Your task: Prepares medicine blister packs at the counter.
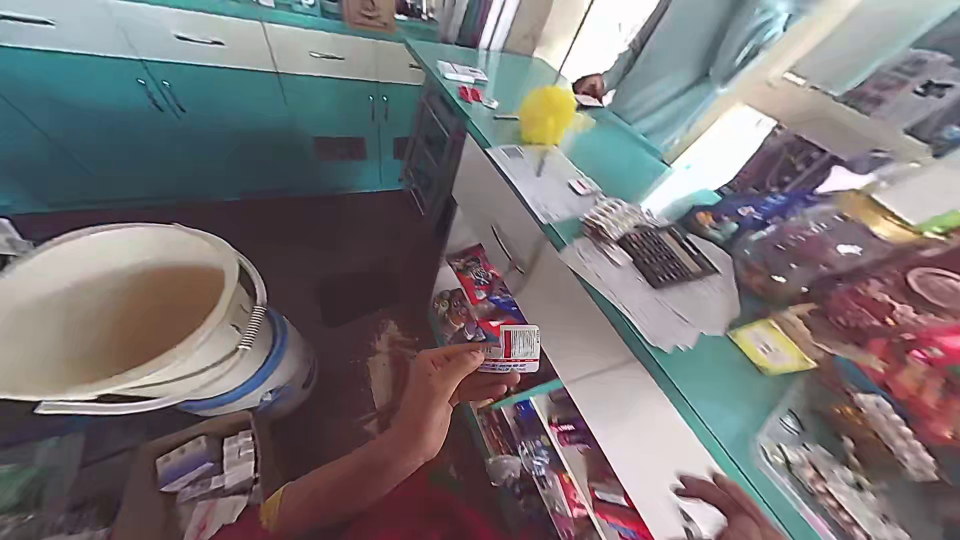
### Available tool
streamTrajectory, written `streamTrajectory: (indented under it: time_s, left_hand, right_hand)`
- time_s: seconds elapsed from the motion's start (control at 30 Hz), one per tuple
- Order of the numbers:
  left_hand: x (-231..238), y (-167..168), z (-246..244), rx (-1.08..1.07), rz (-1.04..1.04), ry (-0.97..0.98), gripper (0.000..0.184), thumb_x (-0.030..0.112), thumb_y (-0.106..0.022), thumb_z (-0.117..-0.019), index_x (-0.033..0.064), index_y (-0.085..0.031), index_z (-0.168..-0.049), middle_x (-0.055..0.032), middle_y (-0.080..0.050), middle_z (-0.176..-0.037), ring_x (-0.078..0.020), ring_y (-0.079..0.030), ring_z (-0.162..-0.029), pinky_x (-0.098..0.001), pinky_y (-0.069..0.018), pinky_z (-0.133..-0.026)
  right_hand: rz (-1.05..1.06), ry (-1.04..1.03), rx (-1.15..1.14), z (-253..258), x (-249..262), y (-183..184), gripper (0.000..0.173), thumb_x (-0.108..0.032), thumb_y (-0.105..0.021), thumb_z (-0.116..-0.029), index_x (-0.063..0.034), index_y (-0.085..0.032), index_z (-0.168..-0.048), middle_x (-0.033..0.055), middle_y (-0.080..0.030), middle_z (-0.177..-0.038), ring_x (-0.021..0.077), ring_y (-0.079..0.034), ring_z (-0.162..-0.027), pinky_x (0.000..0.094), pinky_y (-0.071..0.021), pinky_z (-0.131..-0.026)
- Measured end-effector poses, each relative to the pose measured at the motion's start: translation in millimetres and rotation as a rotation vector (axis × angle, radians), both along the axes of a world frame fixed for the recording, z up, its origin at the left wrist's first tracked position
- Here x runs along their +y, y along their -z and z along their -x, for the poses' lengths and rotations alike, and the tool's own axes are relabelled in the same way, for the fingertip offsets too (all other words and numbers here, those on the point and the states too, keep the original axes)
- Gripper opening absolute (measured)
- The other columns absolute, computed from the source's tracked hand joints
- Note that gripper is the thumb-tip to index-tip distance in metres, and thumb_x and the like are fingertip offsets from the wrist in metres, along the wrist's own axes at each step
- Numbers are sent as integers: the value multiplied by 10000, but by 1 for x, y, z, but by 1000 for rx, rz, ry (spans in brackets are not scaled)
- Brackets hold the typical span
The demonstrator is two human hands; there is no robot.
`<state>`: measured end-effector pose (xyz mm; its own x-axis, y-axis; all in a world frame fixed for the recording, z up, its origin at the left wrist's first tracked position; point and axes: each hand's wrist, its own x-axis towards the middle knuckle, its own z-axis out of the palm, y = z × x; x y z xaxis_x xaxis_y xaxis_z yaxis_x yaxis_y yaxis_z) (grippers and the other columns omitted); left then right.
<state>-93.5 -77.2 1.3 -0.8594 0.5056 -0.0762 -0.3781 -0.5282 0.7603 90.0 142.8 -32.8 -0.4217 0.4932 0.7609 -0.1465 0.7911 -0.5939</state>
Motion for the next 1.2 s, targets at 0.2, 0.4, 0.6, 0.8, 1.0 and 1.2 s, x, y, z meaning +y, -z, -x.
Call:
streamTrajectory:
  time_s: [0.2, 0.4, 0.6, 0.8, 1.0, 1.2]
  left_hand:
    - [-69, 17, 84, 161, 125, -30, 311, 2, -402, -1007, -20, -693, -1115, -30, -787, -961, -126, -770, -856, -290, -642, -810]
    - [-106, 53, 170, 272, 169, -136, 352, 185, -439, -1066, 18, -747, -1104, -54, -785, -1072, -156, -770, -930, -318, -635, -853]
    - [-108, 61, 288, 391, 309, -121, 254, 65, -689, -911, 28, -733, -1158, -25, -769, -1091, -93, -735, -972, -258, -614, -843]
    - [-76, 30, 426, 487, 422, 104, 551, 145, -771, -846, 14, -569, -1342, 10, -752, -1037, -85, -735, -852, -253, -621, -725]
    - [-22, 16, 516, 593, 437, 47, 578, 23, -743, -844, -93, -526, -1367, -31, -736, -1032, -71, -735, -855, -231, -629, -734]
    - [38, 14, 587, 553, 402, 228, 520, -26, -712, -847, -93, -562, -1340, -44, -718, -1032, -66, -731, -851, -224, -629, -748]
  right_hand:
    - [77, -617, -298, 202, -84, -8, 457, -315, -598, -1021, 15, -614, -1337, 52, -716, -1195, -37, -641, -792, 154, -551, -678]
    - [74, -862, -244, 330, -131, 8, 156, -81, -691, -938, -13, -702, -1078, 61, -757, -990, 20, -706, -830, 157, -586, -723]
    - [-119, -1045, -146, 443, -123, 16, 34, -10, -666, -922, -35, -671, -900, 91, -740, -1078, 87, -701, -1056, 184, -561, -919]
    - [-56, -1061, -126, 562, -87, -1, 67, 18, -659, -895, -19, -677, -842, 98, -752, -1055, 101, -709, -1024, 195, -567, -891]
    - [121, -515, -35, 602, -13, -20, 106, -164, -637, -1006, -184, -734, -1044, -52, -749, -1091, 57, -710, -1017, 218, -603, -861]
    - [71, -109, -74, 586, 27, -25, 143, -83, -645, -958, -182, -732, -1012, -87, -748, -1068, 19, -712, -970, 169, -591, -840]
